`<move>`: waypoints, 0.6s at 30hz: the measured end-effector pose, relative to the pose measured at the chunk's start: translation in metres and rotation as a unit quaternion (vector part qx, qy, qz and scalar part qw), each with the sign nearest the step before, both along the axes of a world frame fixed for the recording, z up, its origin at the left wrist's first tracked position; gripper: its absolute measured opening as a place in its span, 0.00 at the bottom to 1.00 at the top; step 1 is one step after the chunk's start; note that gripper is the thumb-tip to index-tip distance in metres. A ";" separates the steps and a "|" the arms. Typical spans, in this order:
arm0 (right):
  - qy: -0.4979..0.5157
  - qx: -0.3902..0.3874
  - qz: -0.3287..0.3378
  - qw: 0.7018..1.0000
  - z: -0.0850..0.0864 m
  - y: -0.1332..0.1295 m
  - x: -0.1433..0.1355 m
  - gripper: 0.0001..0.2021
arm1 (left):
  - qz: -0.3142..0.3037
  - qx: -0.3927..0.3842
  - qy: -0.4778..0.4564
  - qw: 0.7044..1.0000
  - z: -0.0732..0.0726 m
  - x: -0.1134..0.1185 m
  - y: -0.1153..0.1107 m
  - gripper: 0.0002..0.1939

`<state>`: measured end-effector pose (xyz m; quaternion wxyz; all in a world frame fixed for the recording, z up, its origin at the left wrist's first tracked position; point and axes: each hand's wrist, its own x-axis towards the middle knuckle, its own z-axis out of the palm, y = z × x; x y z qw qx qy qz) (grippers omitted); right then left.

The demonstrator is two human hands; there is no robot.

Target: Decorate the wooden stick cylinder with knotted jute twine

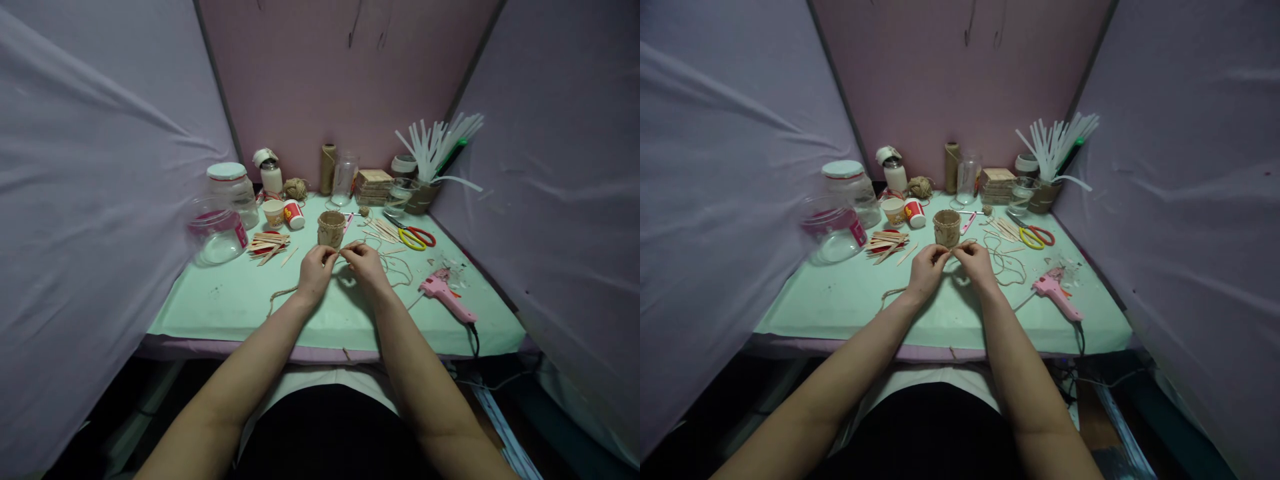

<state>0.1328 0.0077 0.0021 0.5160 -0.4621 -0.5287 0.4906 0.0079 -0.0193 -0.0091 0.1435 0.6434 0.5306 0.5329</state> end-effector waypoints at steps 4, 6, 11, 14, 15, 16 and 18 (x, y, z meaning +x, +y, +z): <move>0.032 -0.036 0.016 0.999 0.000 -0.001 -0.001 0.08 | -0.009 -0.014 -0.010 1.000 0.000 0.001 0.000 0.04; 0.038 -0.050 0.022 0.998 0.000 -0.001 -0.001 0.09 | -0.013 -0.030 -0.016 0.999 -0.001 0.001 0.001 0.04; 0.071 -0.054 0.016 0.996 -0.001 0.003 0.002 0.15 | -0.025 -0.071 -0.017 0.997 -0.001 -0.001 0.001 0.05; 0.118 -0.040 -0.021 0.992 -0.001 0.007 0.006 0.18 | -0.018 -0.089 -0.025 0.996 0.000 -0.003 0.001 0.04; 0.125 -0.040 -0.021 0.991 -0.001 0.007 0.008 0.18 | -0.017 -0.092 -0.031 0.995 0.000 -0.003 0.001 0.04; 0.124 -0.044 -0.011 0.991 0.000 0.008 0.009 0.18 | -0.017 -0.093 -0.040 0.995 0.001 -0.003 0.001 0.04; 0.102 -0.057 0.027 0.993 0.002 0.007 0.010 0.15 | -0.020 -0.093 -0.063 0.993 0.001 -0.003 0.002 0.04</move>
